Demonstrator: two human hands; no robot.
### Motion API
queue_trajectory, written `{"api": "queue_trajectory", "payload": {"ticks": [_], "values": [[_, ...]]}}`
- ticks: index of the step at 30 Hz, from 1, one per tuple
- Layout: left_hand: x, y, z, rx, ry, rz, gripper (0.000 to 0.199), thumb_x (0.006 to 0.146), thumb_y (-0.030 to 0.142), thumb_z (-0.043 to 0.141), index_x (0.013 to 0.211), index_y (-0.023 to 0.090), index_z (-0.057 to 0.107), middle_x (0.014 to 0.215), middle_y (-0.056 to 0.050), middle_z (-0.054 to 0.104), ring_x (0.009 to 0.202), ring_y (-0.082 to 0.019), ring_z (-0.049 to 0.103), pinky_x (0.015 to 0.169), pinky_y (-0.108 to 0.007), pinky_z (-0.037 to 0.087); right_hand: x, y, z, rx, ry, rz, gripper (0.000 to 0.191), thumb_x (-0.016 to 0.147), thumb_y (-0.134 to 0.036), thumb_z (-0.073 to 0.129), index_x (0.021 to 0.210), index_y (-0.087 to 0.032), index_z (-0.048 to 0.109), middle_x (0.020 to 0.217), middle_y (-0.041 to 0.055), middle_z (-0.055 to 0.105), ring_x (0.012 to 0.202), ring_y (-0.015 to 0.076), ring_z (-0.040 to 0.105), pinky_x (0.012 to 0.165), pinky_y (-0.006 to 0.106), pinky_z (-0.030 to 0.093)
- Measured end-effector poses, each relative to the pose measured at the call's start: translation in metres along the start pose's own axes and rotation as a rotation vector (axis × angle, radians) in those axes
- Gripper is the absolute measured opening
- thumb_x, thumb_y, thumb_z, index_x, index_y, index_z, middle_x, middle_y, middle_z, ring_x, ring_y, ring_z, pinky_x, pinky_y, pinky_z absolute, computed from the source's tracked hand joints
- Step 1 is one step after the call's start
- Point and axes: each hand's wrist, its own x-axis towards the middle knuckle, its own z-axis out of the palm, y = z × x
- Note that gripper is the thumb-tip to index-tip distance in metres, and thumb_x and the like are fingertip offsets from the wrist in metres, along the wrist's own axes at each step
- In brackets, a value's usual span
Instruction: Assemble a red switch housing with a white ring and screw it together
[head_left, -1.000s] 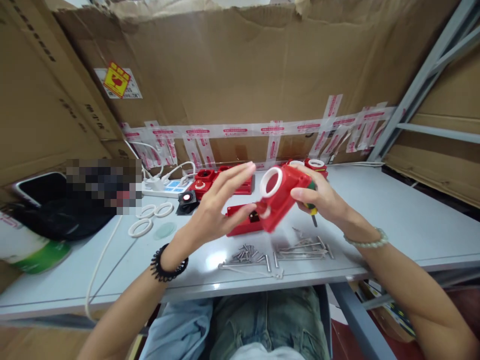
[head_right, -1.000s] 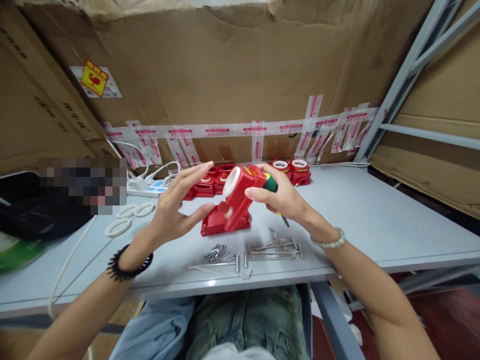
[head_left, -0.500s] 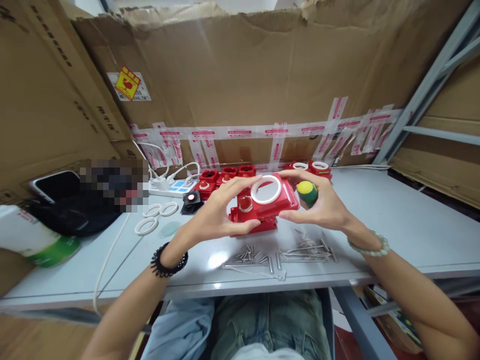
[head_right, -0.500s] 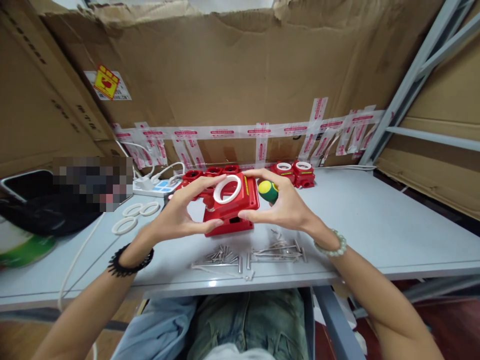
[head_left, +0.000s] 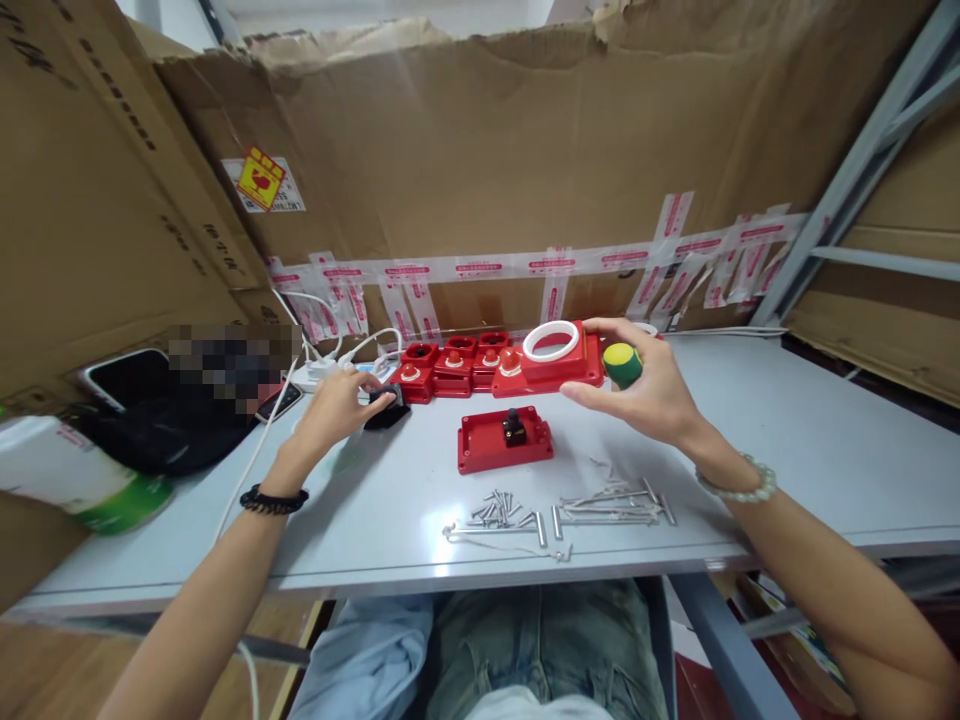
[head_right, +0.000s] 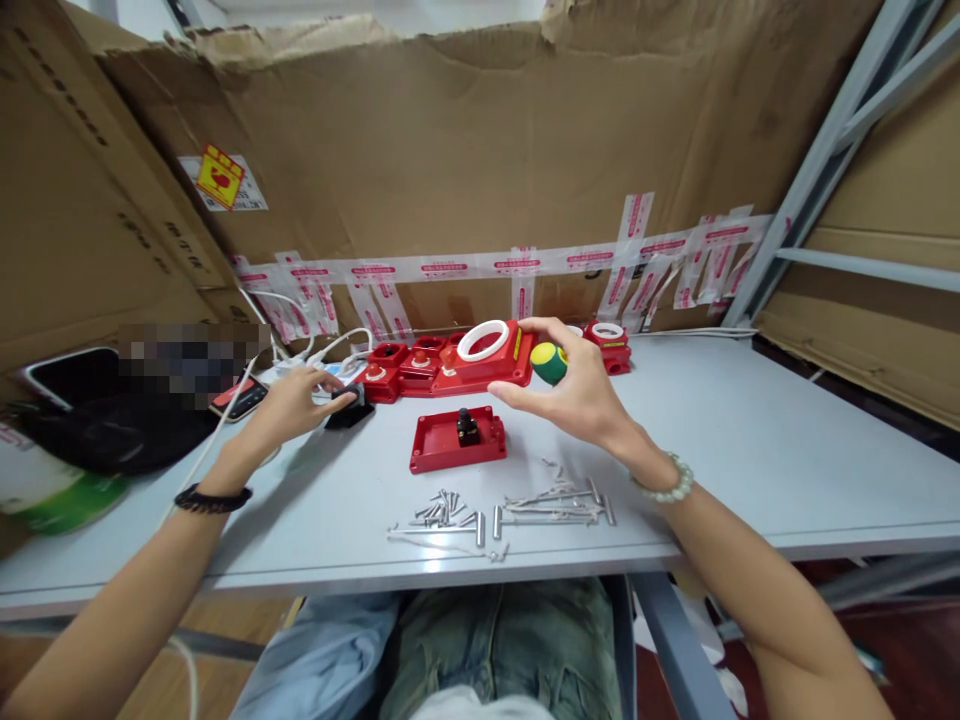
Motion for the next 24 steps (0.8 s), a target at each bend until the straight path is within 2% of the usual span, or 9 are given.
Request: {"api": "queue_trajectory", "payload": {"ticks": [5, 9, 12, 15, 18, 21, 24], "values": [[0.000, 0.001, 0.002, 0.002, -0.032, 0.001, 0.037, 0.085, 0.050, 0.048, 0.086, 0.017, 0.065, 0.091, -0.010, 0.069, 0.088, -0.027, 0.061, 0.077, -0.036, 0.044, -0.001, 0.001, 0.001, -0.011, -0.007, -0.003, 0.059, 0.060, -0.041, 0.083, 0.111, -0.019, 0.063, 0.105, 0.0067, 0.070, 0.094, 0.0241, 0.065, 0.087, 0.042, 0.053], [-0.001, 0.013, -0.012, -0.051, 0.025, -0.002, 0.038, 0.086, 0.051, 0.049, 0.083, 0.017, 0.066, 0.088, -0.010, 0.069, 0.085, -0.027, 0.062, 0.079, -0.037, 0.044, 0.000, 0.000, -0.001, -0.018, 0.010, -0.005, 0.059, 0.060, -0.041, 0.083, 0.111, -0.019, 0.063, 0.105, 0.0068, 0.070, 0.094, 0.0240, 0.065, 0.086, 0.041, 0.054], [0.000, 0.046, -0.029, -0.178, 0.111, 0.074, 0.036, 0.087, 0.051, 0.053, 0.083, 0.018, 0.066, 0.087, -0.008, 0.069, 0.082, -0.024, 0.061, 0.077, -0.036, 0.045, 0.001, 0.000, -0.003, 0.006, 0.026, 0.003, 0.057, 0.061, -0.041, 0.083, 0.111, -0.020, 0.063, 0.104, 0.0060, 0.070, 0.091, 0.0234, 0.066, 0.084, 0.040, 0.055], [0.006, 0.095, -0.040, -0.343, 0.046, 0.293, 0.031, 0.089, 0.048, 0.056, 0.081, 0.020, 0.067, 0.084, -0.004, 0.070, 0.081, -0.021, 0.061, 0.074, -0.032, 0.046, 0.001, 0.000, -0.005, 0.022, 0.040, 0.011, 0.057, 0.061, -0.040, 0.083, 0.111, -0.020, 0.063, 0.104, 0.0057, 0.070, 0.090, 0.0230, 0.066, 0.083, 0.040, 0.055], [0.016, 0.138, -0.039, -0.382, -0.027, 0.446, 0.026, 0.089, 0.044, 0.059, 0.082, 0.019, 0.067, 0.088, -0.004, 0.070, 0.085, -0.021, 0.062, 0.077, -0.034, 0.045, 0.002, 0.001, -0.005, 0.025, 0.048, 0.030, 0.059, 0.060, -0.040, 0.083, 0.111, -0.019, 0.063, 0.104, 0.0062, 0.070, 0.090, 0.0231, 0.066, 0.081, 0.040, 0.055], [0.024, 0.160, -0.031, -0.349, -0.076, 0.513, 0.020, 0.088, 0.039, 0.063, 0.084, 0.021, 0.069, 0.094, -0.005, 0.070, 0.092, -0.024, 0.062, 0.081, -0.037, 0.045, 0.002, 0.003, -0.006, 0.017, 0.062, 0.029, 0.060, 0.059, -0.041, 0.083, 0.111, -0.019, 0.063, 0.103, 0.0064, 0.070, 0.090, 0.0236, 0.066, 0.080, 0.040, 0.055], [0.026, 0.163, -0.024, -0.350, -0.110, 0.526, 0.015, 0.087, 0.034, 0.064, 0.084, 0.020, 0.070, 0.098, -0.006, 0.070, 0.094, -0.024, 0.062, 0.083, -0.038, 0.045, 0.003, 0.004, -0.006, 0.006, 0.065, 0.020, 0.060, 0.060, -0.043, 0.083, 0.111, -0.019, 0.063, 0.102, 0.0060, 0.070, 0.089, 0.0238, 0.066, 0.080, 0.040, 0.055]]}}
